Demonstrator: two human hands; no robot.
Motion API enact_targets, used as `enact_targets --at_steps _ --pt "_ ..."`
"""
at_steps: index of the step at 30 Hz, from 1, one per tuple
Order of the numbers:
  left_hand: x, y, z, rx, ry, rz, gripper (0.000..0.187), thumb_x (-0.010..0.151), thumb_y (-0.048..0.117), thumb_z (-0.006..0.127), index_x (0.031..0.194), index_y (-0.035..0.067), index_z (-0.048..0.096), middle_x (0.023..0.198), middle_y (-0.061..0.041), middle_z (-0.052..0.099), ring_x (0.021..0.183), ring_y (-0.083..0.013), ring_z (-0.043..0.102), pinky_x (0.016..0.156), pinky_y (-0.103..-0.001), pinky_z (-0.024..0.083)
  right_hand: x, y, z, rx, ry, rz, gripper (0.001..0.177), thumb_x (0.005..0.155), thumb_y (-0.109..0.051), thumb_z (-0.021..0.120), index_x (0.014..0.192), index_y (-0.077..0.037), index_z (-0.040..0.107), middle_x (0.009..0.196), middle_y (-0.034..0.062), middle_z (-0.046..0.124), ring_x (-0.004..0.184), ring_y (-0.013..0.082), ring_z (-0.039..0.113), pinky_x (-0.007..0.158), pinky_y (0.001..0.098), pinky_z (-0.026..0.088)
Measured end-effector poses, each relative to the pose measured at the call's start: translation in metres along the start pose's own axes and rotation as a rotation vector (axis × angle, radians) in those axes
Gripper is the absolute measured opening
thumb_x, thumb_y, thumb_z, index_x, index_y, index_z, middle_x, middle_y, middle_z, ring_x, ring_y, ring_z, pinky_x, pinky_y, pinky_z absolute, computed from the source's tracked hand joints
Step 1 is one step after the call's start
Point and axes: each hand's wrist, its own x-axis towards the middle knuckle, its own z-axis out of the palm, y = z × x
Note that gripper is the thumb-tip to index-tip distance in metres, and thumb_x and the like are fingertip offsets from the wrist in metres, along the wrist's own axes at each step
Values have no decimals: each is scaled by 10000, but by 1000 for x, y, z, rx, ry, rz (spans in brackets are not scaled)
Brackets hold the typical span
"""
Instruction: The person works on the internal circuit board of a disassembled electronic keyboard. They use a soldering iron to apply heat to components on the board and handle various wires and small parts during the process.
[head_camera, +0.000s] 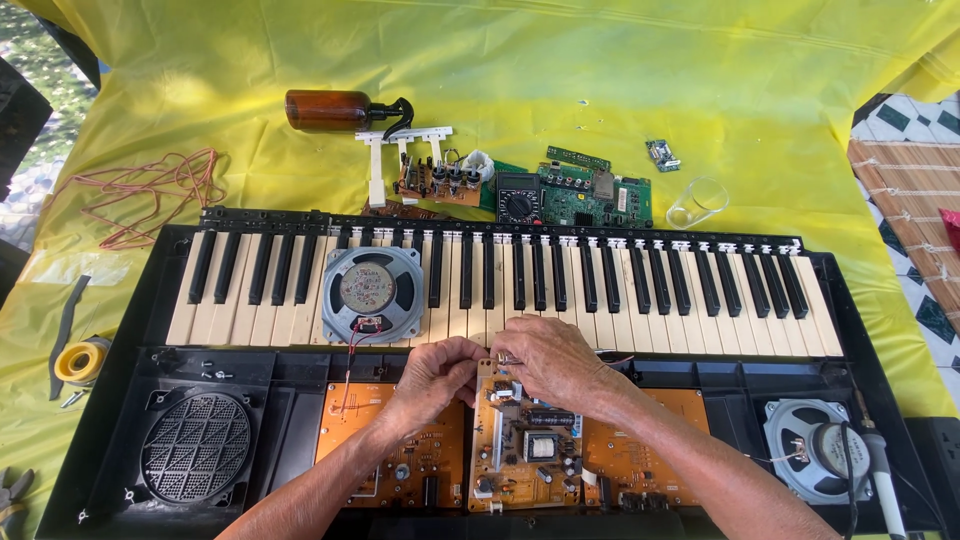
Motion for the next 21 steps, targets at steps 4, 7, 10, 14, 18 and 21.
enact_targets --at_steps 4,7,10,14,18,21 --pt "-1 8 1 1 -33 -25 152 963 -70 564 1033 -83 698 825 -171 698 683 -209 715 577 -324 664 -2 -8 -7 27 10 2 34 927 -153 728 937 -127 746 802 50 681 841 248 705 751 390 603" --pt "-2 6 2 66 -100 -55 187 975 -64 538 1074 -81 696 847 -177 680 697 -206 692 591 -315 662 -3 -6 -6 42 25 -15 52 909 -124 734 959 -110 741 822 81 693 856 288 713 747 424 606" --pt "4 -13 -4 91 -132 -68 170 981 -25 563 1032 -45 724 836 -143 703 702 -182 703 605 -310 661 -2 -4 -3 13 30 -27 32 913 -156 731 921 -126 721 791 64 673 833 276 711 723 401 608" --pt "0 3 3 12 -191 -123 142 990 3 597 986 -31 734 824 -126 705 710 -177 711 628 -302 667 -3 -2 -1 38 39 -19 35 910 -162 736 900 -146 705 788 56 663 831 276 700 722 409 601" --pt "-2 16 8 -1 -199 -141 133 992 19 608 968 -24 731 807 -123 701 698 -171 705 624 -302 667 -4 -5 -5 52 35 -12 28 907 -156 740 919 -153 715 786 54 668 825 274 700 718 408 602" --pt "9 -12 -5 52 -168 -82 118 984 25 630 963 -36 730 802 -132 702 700 -170 704 618 -294 660 -5 -6 -6 57 34 -6 31 907 -162 746 925 -152 724 793 50 677 831 267 705 728 411 606"
